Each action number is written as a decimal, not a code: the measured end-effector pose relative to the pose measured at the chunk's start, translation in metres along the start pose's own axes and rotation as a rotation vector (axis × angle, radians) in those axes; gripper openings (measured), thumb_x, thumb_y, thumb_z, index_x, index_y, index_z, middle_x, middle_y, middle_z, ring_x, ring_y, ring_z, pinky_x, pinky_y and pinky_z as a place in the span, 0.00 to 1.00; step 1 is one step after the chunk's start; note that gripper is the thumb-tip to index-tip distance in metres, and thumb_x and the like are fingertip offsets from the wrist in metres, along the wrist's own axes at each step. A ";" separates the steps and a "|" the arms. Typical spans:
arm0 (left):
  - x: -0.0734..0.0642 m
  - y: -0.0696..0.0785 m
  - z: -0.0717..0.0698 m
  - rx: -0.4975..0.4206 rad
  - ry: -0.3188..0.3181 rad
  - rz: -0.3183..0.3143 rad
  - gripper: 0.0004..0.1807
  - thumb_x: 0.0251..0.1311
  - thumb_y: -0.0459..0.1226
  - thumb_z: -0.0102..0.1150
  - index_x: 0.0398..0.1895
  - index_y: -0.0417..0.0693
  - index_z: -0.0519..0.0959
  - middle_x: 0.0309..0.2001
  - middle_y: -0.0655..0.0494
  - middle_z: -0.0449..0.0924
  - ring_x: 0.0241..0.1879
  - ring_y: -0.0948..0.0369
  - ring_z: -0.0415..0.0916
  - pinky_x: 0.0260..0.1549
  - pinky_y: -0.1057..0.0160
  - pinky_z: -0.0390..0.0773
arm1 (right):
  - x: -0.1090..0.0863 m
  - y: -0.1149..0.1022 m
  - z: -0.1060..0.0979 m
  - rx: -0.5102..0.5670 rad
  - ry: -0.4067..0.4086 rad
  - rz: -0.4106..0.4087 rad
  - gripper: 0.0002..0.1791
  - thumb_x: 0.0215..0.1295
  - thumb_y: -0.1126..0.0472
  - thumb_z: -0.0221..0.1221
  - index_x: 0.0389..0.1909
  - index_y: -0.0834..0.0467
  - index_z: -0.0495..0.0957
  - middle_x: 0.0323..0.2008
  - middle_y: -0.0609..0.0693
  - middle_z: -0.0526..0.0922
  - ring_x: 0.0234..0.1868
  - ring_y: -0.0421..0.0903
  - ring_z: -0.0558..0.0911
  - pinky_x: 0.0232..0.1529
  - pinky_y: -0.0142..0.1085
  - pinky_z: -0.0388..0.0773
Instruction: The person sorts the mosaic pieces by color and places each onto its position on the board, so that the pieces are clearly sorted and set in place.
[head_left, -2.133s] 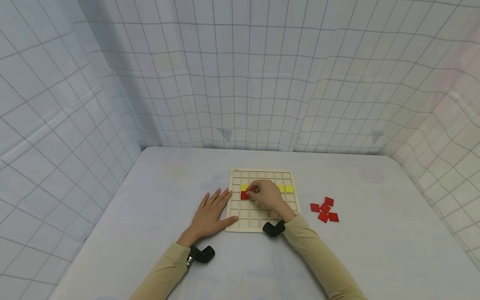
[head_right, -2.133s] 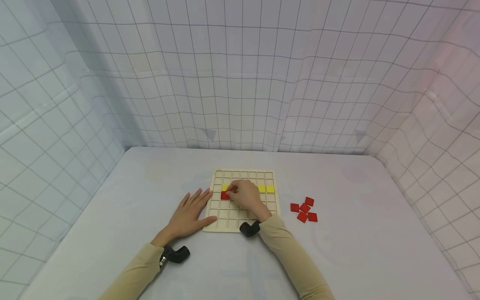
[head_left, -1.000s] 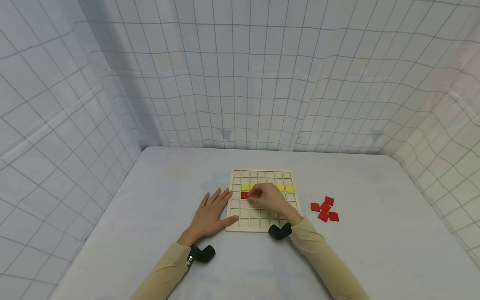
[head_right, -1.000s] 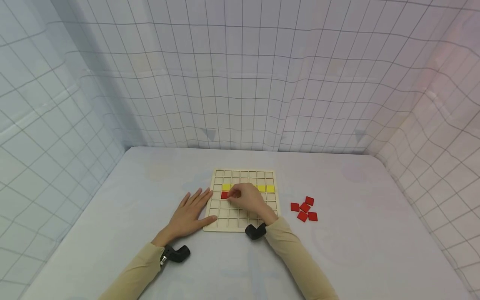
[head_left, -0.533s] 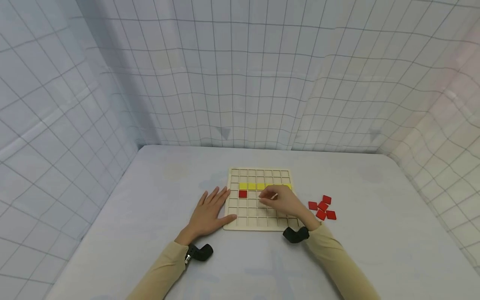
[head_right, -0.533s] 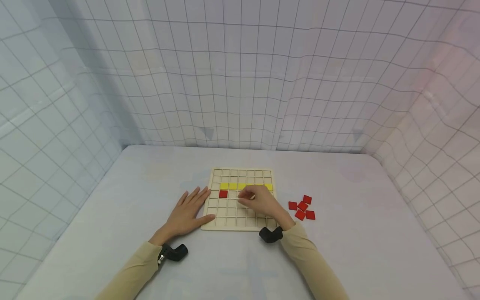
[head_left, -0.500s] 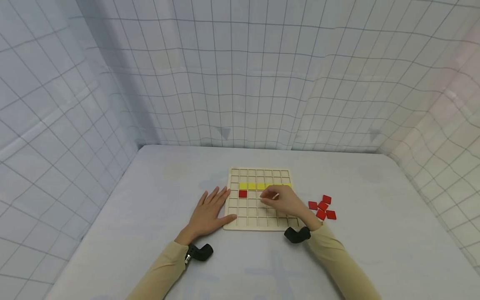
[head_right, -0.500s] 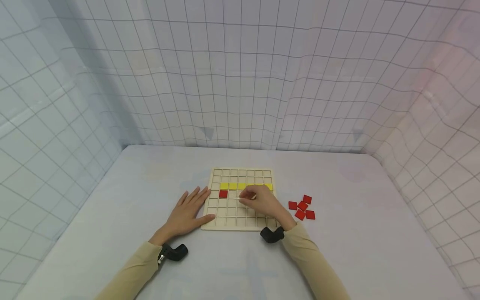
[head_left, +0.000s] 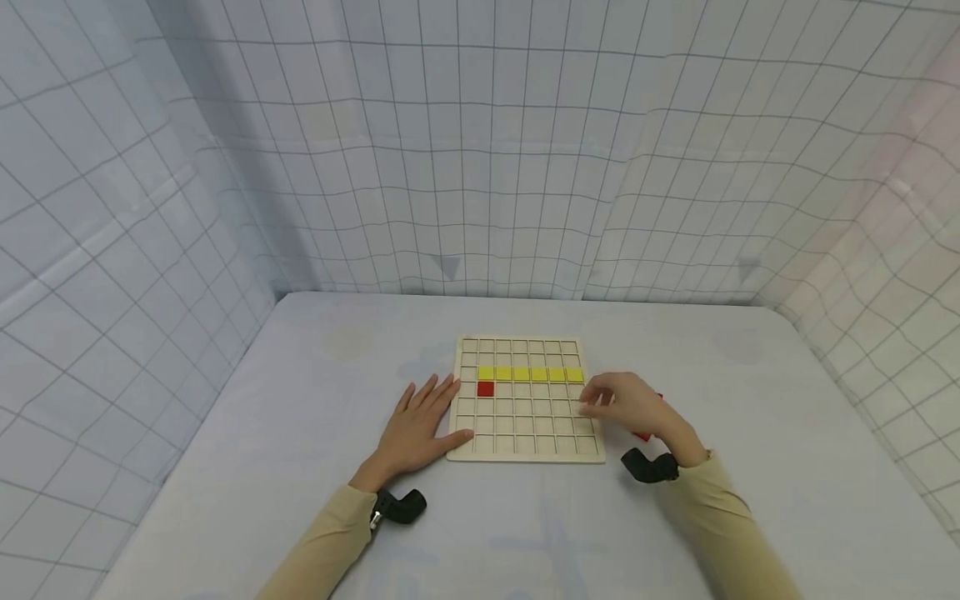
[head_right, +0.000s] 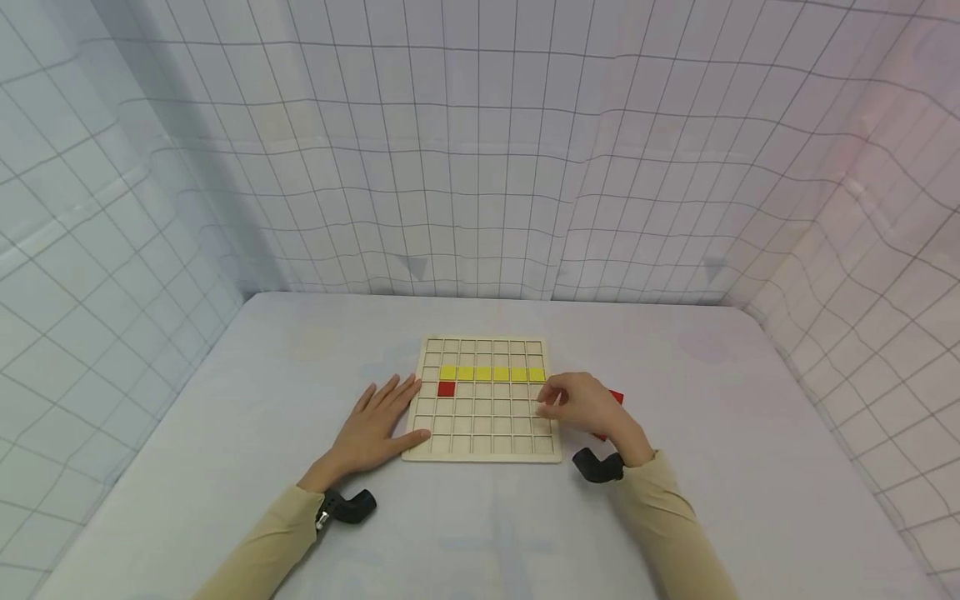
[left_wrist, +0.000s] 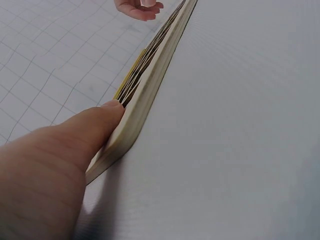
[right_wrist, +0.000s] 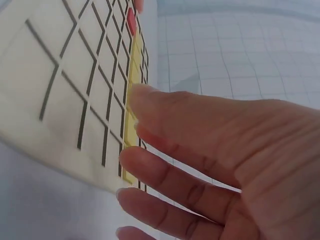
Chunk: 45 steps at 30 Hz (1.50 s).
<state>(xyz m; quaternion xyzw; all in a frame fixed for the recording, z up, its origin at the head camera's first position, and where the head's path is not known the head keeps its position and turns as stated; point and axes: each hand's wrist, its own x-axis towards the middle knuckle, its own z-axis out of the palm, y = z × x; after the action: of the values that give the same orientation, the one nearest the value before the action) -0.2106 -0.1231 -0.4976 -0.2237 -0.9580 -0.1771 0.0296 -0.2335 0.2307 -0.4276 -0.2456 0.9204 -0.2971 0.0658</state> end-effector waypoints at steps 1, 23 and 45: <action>0.000 0.000 0.000 -0.001 0.000 -0.001 0.47 0.59 0.66 0.46 0.75 0.49 0.51 0.74 0.56 0.47 0.73 0.56 0.37 0.67 0.50 0.33 | -0.003 0.002 -0.003 -0.004 -0.012 0.020 0.07 0.55 0.58 0.68 0.33 0.55 0.82 0.29 0.41 0.79 0.31 0.43 0.74 0.31 0.36 0.72; -0.001 0.003 -0.002 -0.006 0.003 0.002 0.47 0.59 0.65 0.48 0.74 0.47 0.53 0.74 0.54 0.49 0.73 0.54 0.38 0.67 0.48 0.34 | -0.021 0.046 -0.018 -0.028 -0.075 0.157 0.13 0.50 0.61 0.72 0.36 0.57 0.81 0.32 0.47 0.76 0.35 0.48 0.73 0.32 0.37 0.74; -0.001 0.002 -0.003 -0.004 0.002 0.002 0.47 0.60 0.65 0.46 0.75 0.48 0.52 0.74 0.55 0.48 0.73 0.54 0.39 0.67 0.48 0.34 | -0.016 0.050 -0.013 0.028 0.012 0.204 0.11 0.52 0.65 0.69 0.37 0.59 0.80 0.30 0.47 0.76 0.30 0.46 0.72 0.29 0.37 0.72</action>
<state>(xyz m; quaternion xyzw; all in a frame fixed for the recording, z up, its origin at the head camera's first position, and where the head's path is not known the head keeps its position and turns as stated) -0.2090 -0.1225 -0.4943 -0.2245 -0.9574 -0.1792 0.0301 -0.2441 0.2802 -0.4466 -0.1479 0.9367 -0.3032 0.0935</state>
